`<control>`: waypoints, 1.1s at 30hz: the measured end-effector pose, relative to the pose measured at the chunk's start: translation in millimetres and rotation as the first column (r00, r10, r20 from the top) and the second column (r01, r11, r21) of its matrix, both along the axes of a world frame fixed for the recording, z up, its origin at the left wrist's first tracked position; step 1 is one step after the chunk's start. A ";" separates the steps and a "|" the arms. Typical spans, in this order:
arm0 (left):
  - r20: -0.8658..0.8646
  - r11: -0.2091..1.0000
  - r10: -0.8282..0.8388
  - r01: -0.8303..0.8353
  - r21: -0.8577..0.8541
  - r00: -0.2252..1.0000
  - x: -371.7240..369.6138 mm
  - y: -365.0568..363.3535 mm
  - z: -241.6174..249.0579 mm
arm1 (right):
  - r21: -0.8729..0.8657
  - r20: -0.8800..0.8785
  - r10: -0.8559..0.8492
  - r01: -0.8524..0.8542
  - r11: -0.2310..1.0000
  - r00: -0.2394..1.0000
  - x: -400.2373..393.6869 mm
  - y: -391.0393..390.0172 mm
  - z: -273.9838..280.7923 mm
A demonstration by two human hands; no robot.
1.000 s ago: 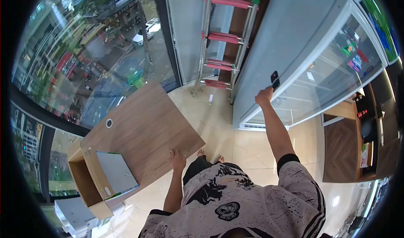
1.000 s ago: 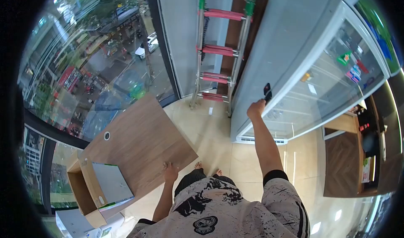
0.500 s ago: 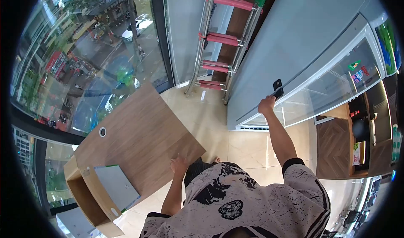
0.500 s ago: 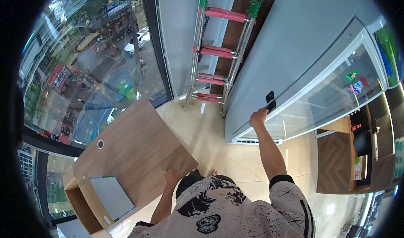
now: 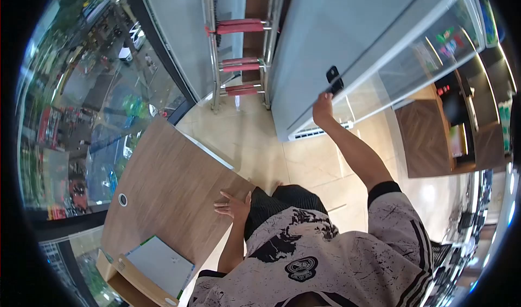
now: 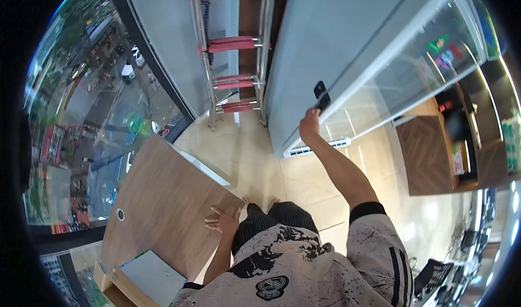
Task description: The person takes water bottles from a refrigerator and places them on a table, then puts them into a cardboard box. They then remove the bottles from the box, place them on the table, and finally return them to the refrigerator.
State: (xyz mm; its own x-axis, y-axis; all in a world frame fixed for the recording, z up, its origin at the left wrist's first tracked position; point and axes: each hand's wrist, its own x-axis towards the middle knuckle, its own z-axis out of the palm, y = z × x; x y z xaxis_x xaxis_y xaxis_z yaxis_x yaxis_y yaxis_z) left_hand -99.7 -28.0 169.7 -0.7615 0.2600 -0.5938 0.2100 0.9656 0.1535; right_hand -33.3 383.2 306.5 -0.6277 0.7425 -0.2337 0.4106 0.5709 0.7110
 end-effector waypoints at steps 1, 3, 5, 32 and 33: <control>0.017 1.000 0.030 -0.030 -0.001 0.999 -0.3 -2.3 -7.0 | -0.001 -0.004 0.001 -0.001 1.000 1.000 -1.4 -2.6 3.4; 0.011 0.999 0.046 -0.046 0.001 0.999 -4.4 -1.6 -11.8 | -0.010 -0.049 -0.015 0.014 1.000 0.999 -4.5 0.5 4.1; 0.051 0.989 0.138 -0.135 -0.056 0.989 -4.7 2.6 -11.6 | -0.010 -0.100 -0.027 0.026 1.000 0.995 -5.6 4.9 3.2; -0.351 0.630 -0.225 0.410 0.660 0.909 109.8 148.1 -29.2 | -0.637 -0.755 -0.597 -0.084 0.767 0.271 356.0 -149.9 -34.1; -0.352 0.628 -0.230 0.415 0.658 0.907 111.9 166.0 -12.1 | -0.597 -0.779 -0.586 0.023 0.802 0.222 372.2 -153.3 -44.1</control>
